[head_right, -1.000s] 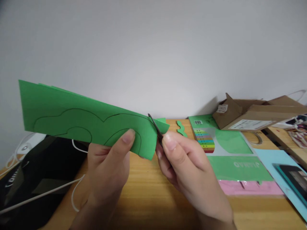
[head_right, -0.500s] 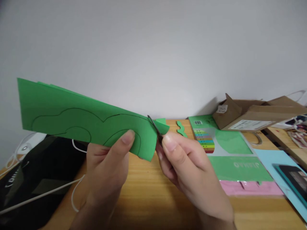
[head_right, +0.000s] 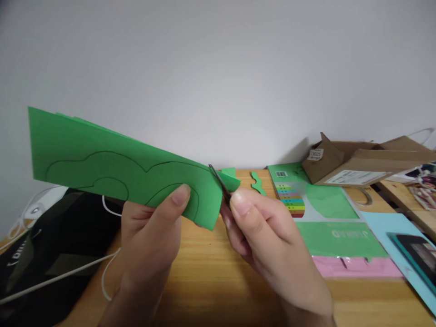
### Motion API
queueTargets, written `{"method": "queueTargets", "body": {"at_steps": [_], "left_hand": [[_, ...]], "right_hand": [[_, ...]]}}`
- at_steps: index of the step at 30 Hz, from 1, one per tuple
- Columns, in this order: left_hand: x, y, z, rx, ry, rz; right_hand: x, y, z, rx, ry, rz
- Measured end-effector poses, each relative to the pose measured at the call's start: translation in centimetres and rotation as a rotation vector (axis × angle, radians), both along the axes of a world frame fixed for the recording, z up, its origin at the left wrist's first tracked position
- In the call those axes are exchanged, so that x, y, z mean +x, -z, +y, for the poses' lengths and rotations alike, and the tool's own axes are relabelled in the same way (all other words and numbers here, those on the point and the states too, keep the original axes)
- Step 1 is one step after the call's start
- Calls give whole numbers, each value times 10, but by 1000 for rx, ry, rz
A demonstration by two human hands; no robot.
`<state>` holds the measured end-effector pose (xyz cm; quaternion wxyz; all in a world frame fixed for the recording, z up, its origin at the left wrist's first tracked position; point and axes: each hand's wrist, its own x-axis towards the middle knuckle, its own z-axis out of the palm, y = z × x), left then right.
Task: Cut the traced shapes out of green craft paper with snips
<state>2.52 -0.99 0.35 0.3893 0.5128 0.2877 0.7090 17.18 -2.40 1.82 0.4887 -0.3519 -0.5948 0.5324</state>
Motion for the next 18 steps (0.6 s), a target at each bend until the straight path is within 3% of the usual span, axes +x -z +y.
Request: {"method": "queueTargets", "body": {"at_steps": [7, 18], "left_hand": [[0, -1, 2, 14, 106, -7], [-2, -2, 2, 10, 91, 39]], "right_hand": [[1, -1, 0, -5, 5, -15], [3, -2, 1, -4, -17, -12]]}}
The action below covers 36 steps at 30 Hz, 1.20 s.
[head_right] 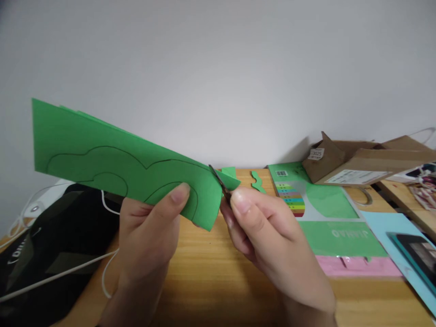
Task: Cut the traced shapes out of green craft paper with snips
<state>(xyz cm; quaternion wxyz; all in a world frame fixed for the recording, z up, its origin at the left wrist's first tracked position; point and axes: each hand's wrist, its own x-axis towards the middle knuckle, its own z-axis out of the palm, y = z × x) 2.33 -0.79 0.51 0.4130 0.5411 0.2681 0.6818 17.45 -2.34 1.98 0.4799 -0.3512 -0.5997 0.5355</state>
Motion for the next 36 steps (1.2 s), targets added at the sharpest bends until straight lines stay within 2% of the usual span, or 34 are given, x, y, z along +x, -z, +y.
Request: {"method": "queueTargets", "body": {"at_steps": [11, 17, 20, 24, 36], "left_hand": [[-7, 2, 3, -6, 25, 45], [-6, -1, 5, 46, 70, -12], [-6, -3, 5, 28, 49, 6], [-9, -2, 5, 12, 47, 39], [-11, -1, 6, 72, 105, -36]], "right_hand": [[3, 0, 0, -75, -38, 13], [4, -1, 1, -57, -38, -5], [5, -2, 3, -35, -35, -34], [6, -3, 5, -1, -26, -71], [7, -6, 5, 52, -19, -147]]}}
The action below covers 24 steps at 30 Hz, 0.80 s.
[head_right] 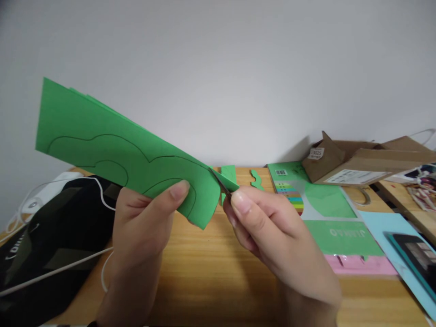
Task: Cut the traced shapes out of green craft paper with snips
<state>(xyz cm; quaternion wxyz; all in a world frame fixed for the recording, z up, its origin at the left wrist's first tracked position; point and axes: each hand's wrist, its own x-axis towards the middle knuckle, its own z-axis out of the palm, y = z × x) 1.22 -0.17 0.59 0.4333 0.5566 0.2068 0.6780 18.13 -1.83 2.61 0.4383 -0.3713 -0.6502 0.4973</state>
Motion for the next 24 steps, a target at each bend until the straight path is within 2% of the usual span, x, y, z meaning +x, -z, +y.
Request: {"method": "queueTargets", "body": {"at_steps": [7, 12, 20, 24], "left_hand": [[-3, 2, -1, 24, 26, 15], [-3, 3, -1, -2, -5, 4], [-4, 2, -1, -24, 5, -13], [-5, 4, -1, -8, -46, 16]], "right_hand": [[-1, 0, 1, 10, -6, -13], [1, 1, 1, 29, -12, -17], [1, -1, 2, -14, -38, 9], [2, 0, 2, -33, -46, 21]]}}
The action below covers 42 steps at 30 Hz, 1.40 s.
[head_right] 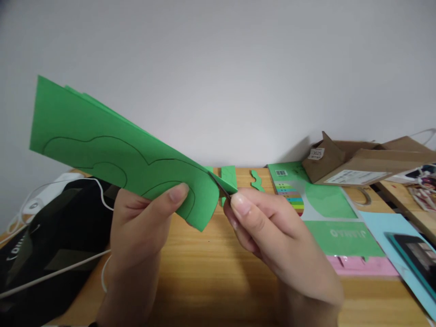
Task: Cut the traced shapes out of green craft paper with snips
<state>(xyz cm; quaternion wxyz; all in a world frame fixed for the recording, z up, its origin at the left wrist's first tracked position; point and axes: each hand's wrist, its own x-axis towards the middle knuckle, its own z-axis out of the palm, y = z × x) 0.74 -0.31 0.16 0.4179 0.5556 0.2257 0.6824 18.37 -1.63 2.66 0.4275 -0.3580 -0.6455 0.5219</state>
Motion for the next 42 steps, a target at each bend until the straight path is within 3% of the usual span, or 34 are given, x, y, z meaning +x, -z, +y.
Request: {"method": "queueTargets", "body": {"at_steps": [8, 18, 24, 30, 36, 42], "left_hand": [[-2, 4, -1, -17, -55, 56], [2, -3, 1, -18, 90, -46], [-4, 2, -2, -31, -39, 54], [-7, 2, -3, -59, 5, 42], [-17, 1, -4, -64, -51, 140], [-13, -7, -2, -73, 87, 107]], "right_hand": [[0, -1, 0, -16, -32, 21], [-2, -1, -1, -56, -15, 22], [2, -1, -1, -14, -11, -17], [4, -2, -3, 18, -24, -59], [4, -5, -1, 23, -32, -67], [6, -4, 0, 30, -59, -87]]}}
